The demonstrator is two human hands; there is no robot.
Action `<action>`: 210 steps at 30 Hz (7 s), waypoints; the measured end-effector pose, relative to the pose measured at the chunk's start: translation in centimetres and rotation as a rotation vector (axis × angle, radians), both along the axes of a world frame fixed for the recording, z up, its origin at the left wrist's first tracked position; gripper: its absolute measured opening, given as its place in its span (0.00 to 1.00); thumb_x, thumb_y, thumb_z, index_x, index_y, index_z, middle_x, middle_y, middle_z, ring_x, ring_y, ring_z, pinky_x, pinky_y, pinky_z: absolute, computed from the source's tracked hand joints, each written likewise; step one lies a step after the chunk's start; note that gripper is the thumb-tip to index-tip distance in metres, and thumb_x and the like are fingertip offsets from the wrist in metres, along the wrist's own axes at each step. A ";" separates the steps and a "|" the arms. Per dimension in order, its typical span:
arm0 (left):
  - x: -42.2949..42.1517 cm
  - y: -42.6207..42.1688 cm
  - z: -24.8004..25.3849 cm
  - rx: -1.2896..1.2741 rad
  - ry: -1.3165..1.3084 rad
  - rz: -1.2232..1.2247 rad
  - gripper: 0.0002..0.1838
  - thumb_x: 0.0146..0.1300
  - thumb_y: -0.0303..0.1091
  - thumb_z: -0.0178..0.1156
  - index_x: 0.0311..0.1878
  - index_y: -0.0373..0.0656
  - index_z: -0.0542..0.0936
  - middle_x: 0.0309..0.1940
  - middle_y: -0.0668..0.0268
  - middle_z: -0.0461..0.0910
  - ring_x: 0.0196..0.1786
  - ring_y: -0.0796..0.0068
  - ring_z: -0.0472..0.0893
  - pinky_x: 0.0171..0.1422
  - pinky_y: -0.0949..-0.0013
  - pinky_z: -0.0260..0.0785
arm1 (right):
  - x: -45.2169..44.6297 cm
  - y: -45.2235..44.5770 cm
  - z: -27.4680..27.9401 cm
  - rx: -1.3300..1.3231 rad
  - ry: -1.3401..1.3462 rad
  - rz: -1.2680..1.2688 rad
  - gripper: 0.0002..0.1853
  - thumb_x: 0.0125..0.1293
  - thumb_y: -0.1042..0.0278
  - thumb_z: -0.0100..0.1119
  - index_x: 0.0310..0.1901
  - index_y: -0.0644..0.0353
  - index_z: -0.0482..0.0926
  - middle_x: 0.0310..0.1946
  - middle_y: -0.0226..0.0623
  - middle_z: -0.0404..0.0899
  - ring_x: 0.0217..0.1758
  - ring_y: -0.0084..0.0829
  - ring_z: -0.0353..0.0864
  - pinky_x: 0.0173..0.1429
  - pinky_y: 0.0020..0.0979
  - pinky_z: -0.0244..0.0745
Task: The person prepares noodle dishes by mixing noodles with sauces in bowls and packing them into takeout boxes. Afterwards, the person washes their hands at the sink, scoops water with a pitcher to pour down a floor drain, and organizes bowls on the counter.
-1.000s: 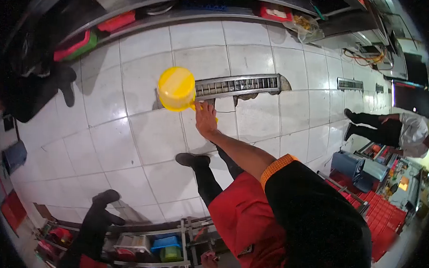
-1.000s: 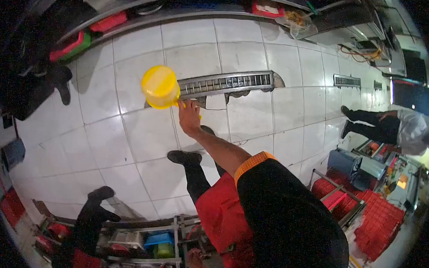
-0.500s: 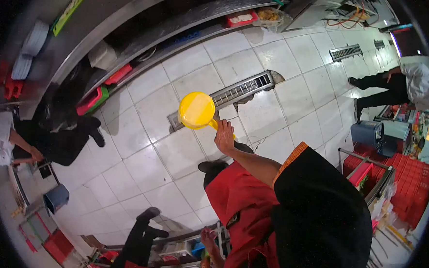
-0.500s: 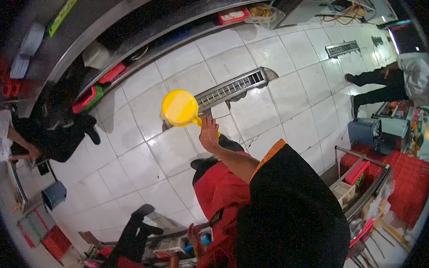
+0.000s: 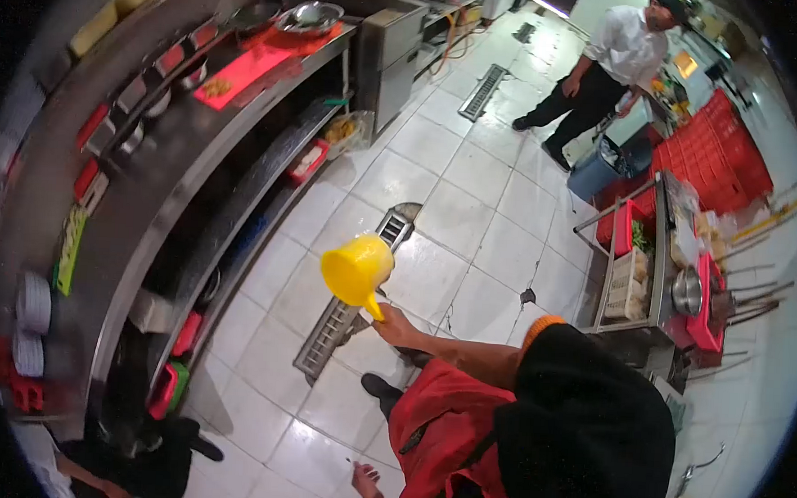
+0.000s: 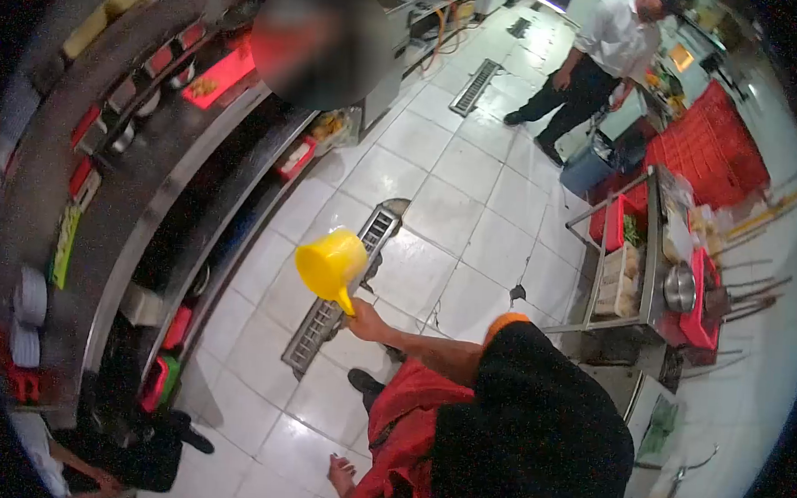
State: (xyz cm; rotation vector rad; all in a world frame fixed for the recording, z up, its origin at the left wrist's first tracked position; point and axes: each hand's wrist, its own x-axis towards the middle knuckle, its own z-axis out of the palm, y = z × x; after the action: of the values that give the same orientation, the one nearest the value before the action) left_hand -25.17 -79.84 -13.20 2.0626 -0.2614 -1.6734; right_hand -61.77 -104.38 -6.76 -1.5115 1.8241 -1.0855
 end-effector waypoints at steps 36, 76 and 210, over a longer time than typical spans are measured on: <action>-57.4 -3.2 51.7 -0.098 2.520 -1.370 0.30 0.42 0.59 0.72 0.20 0.41 0.71 0.18 0.67 0.69 0.17 0.72 0.68 0.20 0.72 0.51 | -15.3 38.8 16.2 -0.133 -0.739 -1.908 0.10 0.62 0.65 0.59 0.40 0.62 0.73 0.18 0.28 0.70 0.14 0.19 0.69 0.16 0.24 0.66; -110.3 26.8 14.8 -1.105 0.956 -2.020 0.28 0.60 0.46 0.64 0.47 0.31 0.65 0.48 0.55 0.65 0.53 0.62 0.64 0.56 0.58 0.61 | -43.6 69.1 16.0 0.069 0.138 -2.823 0.14 0.58 0.65 0.61 0.42 0.65 0.77 0.34 0.51 0.80 0.41 0.50 0.80 0.43 0.42 0.72; -106.3 26.1 16.4 -0.055 1.019 -1.881 0.22 0.70 0.50 0.42 0.54 0.40 0.67 0.55 0.57 0.66 0.57 0.63 0.69 0.52 0.59 0.71 | -45.1 57.1 20.2 -0.173 0.186 -2.405 0.14 0.60 0.67 0.61 0.45 0.61 0.76 0.33 0.42 0.75 0.36 0.37 0.76 0.41 0.35 0.72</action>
State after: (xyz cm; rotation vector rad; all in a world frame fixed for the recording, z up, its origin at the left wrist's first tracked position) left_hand -131.44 -53.70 3.23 0.1079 -2.1285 -3.0888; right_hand -106.86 -47.25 13.44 1.6027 3.1415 -1.6446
